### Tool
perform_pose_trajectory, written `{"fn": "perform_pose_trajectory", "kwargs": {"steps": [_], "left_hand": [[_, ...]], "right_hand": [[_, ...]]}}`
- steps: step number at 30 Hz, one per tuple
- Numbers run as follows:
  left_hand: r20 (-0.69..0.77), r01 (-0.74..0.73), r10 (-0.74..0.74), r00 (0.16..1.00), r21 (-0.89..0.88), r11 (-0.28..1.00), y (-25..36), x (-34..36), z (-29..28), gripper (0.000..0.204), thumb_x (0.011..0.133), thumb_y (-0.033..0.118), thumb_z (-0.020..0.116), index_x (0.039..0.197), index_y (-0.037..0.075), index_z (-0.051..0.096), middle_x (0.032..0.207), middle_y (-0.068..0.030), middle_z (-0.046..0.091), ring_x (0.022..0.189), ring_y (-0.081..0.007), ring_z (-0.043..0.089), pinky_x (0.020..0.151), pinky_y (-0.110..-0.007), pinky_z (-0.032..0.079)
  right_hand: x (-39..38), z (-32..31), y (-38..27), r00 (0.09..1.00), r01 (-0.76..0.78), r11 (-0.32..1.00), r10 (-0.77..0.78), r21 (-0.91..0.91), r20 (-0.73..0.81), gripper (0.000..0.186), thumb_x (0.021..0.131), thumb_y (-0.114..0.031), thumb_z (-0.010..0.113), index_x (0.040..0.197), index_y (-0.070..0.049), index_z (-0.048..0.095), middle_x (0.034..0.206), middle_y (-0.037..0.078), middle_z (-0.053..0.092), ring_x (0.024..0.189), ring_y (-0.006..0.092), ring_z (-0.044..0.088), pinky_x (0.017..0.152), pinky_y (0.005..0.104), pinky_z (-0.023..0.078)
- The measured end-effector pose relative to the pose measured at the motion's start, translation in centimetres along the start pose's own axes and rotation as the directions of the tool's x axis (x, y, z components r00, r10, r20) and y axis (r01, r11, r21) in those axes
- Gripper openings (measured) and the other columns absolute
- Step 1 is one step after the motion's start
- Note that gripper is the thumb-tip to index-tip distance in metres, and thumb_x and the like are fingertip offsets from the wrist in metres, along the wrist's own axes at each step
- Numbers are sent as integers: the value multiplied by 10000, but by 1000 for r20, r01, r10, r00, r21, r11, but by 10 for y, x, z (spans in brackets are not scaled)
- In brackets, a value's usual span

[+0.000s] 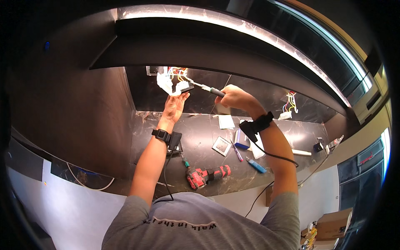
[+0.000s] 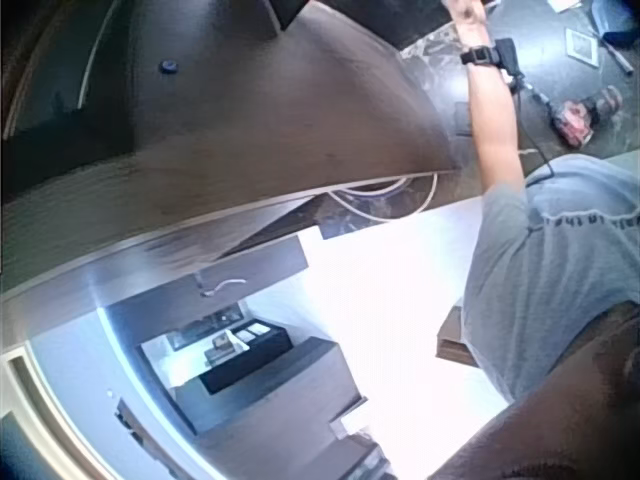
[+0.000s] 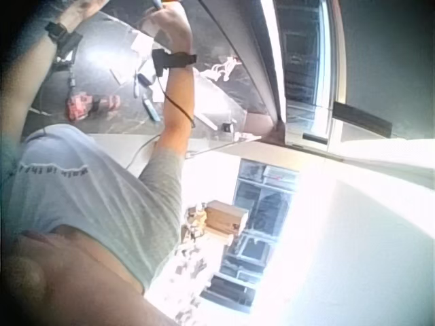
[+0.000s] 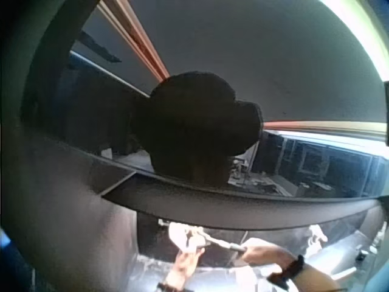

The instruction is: Installing and wiring an electrical outlet or switch on a wall.

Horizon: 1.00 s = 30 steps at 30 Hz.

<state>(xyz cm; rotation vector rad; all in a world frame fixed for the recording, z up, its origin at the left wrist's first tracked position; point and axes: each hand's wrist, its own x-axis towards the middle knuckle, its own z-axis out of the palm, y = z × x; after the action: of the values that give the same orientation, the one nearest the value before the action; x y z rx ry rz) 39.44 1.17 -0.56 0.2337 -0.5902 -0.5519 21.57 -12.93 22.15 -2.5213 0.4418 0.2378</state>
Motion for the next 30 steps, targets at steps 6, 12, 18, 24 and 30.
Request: {"fn": "perform_pose_trajectory", "kwargs": {"steps": [6,12,18,24,30], "left_hand": [[3,0,0,1000,34,999,2,-1,1,431,887,262,747,1264,173,557,1252,27,602,1160,-146,565,1040,-403,458],[-51,-1,3,999,23,1000,-3,1,9,597,808,409,795,1266,100,571,1235,-29,625,1143,-206,589,1085,-428,440],[-54,4,-2,999,50,999,5,1,3,579,842,374,775,1282,71,551,1245,-47,619,1148,-227,587,1076,-419,442],[-76,86,-85,993,6,996,7,-2,14,636,830,411,777,1301,63,532,1269,-81,588,1207,-237,545,1091,-416,415],[-170,135,-124,978,55,989,11,-3,2,446,854,300,773,1225,130,590,1236,-20,608,1187,-229,554,1033,-411,415]], "right_hand": [[11,7,4,989,77,978,-99,-192,-108,276,707,-79,554,893,50,712,814,214,683,783,346,668,737,403,517],[25,26,17,936,-26,769,-206,-639,-286,212,769,-85,544,874,52,666,1015,236,612,899,380,637,809,446,524],[41,51,68,804,143,670,-507,-728,-309,194,750,-57,539,884,51,630,945,213,566,844,373,584,762,448,505],[56,87,95,688,115,653,-596,-749,-414,137,741,-75,577,842,15,602,937,185,551,851,326,583,731,417,501],[46,107,88,718,141,838,-453,-528,-528,221,725,-57,565,916,38,620,1021,216,554,956,402,562,822,503,482]]}}
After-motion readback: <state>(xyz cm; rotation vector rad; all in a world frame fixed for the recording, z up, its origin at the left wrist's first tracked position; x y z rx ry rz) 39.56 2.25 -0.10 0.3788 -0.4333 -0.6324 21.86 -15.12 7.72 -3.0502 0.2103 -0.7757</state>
